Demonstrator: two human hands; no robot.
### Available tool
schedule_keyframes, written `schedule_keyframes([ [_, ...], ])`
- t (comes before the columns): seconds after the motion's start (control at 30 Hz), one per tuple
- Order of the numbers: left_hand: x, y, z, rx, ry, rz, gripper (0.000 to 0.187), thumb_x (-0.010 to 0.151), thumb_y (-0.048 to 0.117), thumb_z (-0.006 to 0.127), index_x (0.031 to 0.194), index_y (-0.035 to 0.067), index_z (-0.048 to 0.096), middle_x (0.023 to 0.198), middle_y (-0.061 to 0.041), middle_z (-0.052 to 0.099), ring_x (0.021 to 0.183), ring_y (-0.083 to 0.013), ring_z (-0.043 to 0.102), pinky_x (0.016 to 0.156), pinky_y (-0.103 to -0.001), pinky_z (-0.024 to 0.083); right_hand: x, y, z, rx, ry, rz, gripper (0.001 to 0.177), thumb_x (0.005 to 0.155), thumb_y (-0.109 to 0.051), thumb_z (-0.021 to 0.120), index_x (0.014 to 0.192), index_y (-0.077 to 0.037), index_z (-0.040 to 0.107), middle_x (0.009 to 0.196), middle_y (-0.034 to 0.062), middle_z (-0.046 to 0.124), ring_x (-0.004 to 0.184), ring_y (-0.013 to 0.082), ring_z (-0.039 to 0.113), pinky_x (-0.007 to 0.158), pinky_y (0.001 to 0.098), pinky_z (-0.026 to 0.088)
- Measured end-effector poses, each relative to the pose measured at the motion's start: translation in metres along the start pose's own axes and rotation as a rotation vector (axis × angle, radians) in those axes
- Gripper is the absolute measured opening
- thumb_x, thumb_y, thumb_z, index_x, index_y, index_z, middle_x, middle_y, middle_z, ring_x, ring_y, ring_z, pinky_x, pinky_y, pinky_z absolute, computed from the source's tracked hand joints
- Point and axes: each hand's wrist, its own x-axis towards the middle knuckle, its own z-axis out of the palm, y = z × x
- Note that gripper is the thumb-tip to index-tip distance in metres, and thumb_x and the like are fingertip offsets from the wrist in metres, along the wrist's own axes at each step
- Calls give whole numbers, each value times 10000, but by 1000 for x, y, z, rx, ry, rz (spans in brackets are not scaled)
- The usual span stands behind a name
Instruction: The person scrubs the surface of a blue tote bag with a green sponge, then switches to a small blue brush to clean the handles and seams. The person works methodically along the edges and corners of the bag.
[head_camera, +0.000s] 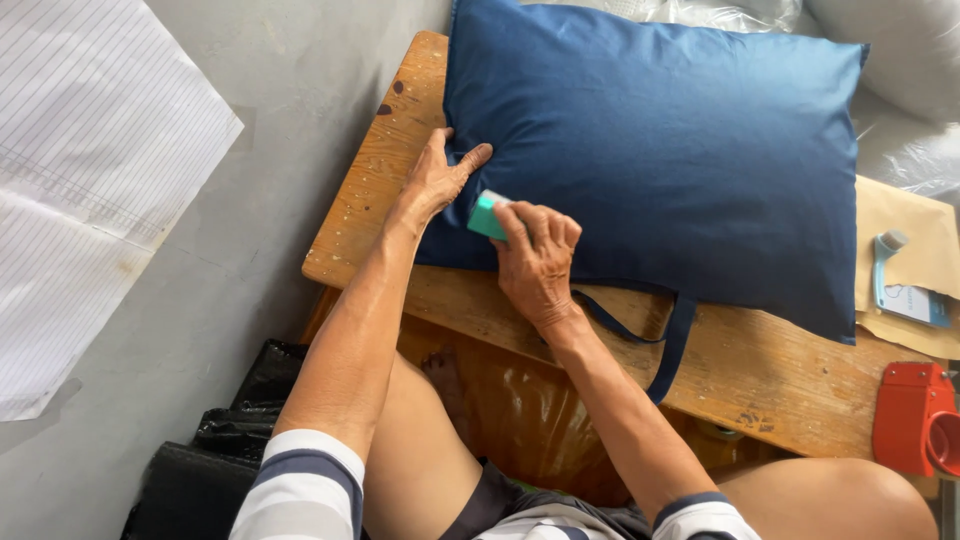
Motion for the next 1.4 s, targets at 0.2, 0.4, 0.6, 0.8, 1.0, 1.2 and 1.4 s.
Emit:
schedule_keyframes([
  [0.2, 8, -9, 7, 12, 41, 32, 904, 870, 782, 656, 1514, 187, 436, 1515, -159, 527, 1410, -336, 492, 1181, -467, 414, -28, -2, 18, 67, -39, -44, 281, 943, -116, 672, 1220, -123, 719, 1114, 61, 635, 1002, 257, 607, 832, 398, 366],
  [0.4, 20, -19, 9, 31, 39, 37, 886, 885, 778, 648, 1524, 209, 417, 1507, -158, 530, 1392, -339, 511, 1159, -468, 438, -51, -5, 15, 128, -110, -67, 206, 1025, -211, 556, 1114, -176, 739, 1055, 22, 657, 986, 218, 638, 859, 359, 422],
  [0.6, -1, 14, 9, 90, 233, 291, 846, 948, 420, 718, 1574, 76, 265, 1589, -236, 363, 1478, -393, 317, 1173, -513, 325, -48, -12, 1, 148, -389, 28, 445, 812, -5, 731, 1236, -121, 660, 1159, 32, 641, 967, 295, 564, 834, 451, 386],
  [0.8, -26, 79, 55, 397, 9, 748, 634, 1025, 563, 557, 1578, 319, 363, 1679, -124, 250, 1553, -405, 83, 1109, -813, 118, -57, 2, 8, 369, -681, 171, 461, 853, -214, 777, 1293, -137, 662, 1203, 72, 653, 974, 317, 557, 837, 469, 394],
  [1.0, -17, 90, 59, 362, 12, 641, 632, 931, 506, 736, 1491, 304, 524, 1618, -85, 354, 1520, -361, 201, 1090, -800, 165, -7, -2, -66, 539, -1080, 188, 493, 924, -161, 710, 1389, -45, 592, 1179, 138, 628, 1007, 370, 590, 836, 484, 456],
  [1.2, -17, 97, 59, 347, 12, 606, 633, 895, 468, 800, 1459, 300, 565, 1591, -76, 390, 1500, -368, 231, 1070, -803, 201, 6, 29, -82, 40, -179, 150, 348, 1019, -157, 677, 1339, -56, 587, 1234, 132, 618, 1054, 344, 591, 884, 482, 446],
  [1.4, -15, 88, 60, 375, 65, 644, 655, 874, 484, 826, 1449, 302, 570, 1574, -83, 406, 1489, -363, 254, 1051, -811, 239, -44, 24, -48, 94, -337, 146, 289, 914, -136, 707, 1183, -51, 644, 1056, 129, 598, 863, 353, 525, 732, 477, 406],
])
